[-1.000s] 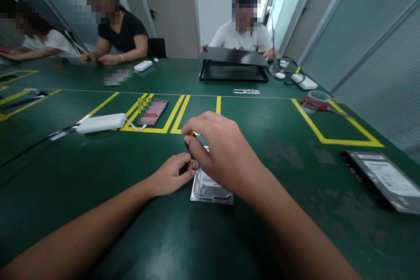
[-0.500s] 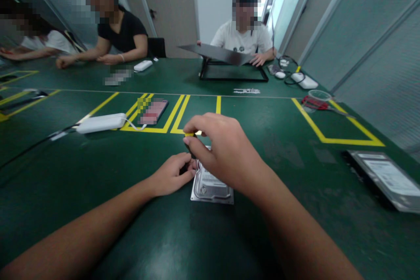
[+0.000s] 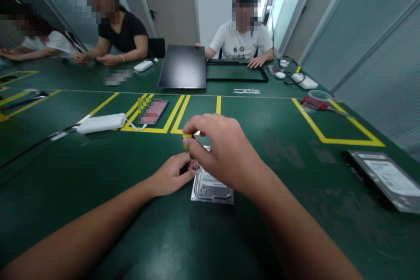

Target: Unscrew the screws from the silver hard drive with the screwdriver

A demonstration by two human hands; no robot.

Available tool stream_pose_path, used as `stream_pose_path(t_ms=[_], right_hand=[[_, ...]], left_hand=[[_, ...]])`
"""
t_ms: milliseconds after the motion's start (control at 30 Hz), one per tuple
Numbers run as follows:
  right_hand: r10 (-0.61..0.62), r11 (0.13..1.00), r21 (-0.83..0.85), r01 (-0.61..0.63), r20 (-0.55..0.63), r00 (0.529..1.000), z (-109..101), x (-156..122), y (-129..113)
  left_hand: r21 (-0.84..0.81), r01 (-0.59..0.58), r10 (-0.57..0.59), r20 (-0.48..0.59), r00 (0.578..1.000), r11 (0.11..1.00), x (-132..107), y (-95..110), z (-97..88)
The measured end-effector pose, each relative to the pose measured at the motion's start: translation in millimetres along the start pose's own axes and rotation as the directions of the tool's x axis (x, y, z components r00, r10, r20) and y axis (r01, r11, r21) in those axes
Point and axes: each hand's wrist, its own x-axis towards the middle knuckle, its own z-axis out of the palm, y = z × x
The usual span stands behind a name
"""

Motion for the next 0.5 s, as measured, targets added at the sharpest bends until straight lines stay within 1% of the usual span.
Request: stream_pose_path(t_ms=[167,333,500], right_hand=[[-0.036,0.999,0.018,0.036,-0.006,0.999,4.6,0.0,1.4],[-0.025,1.000,0.005,0.025,-0.046,0.999,7.3,0.8,2.7],[-0.006,1.000,-0.019,0.005,-0.034,0.999,3.7,0.0,0.7]], left_hand=[[-0.008,0.005,-0.005,0.013,1.000,1.000,-0.4,0.6,-0.3],[0.008,-0.003,0.003,0.006,1.000,1.000,-0.6,-0.2,0.0],[-0.001,0.010,-0.010,0.007,1.000,1.000,-0.8,-1.7,0.5]])
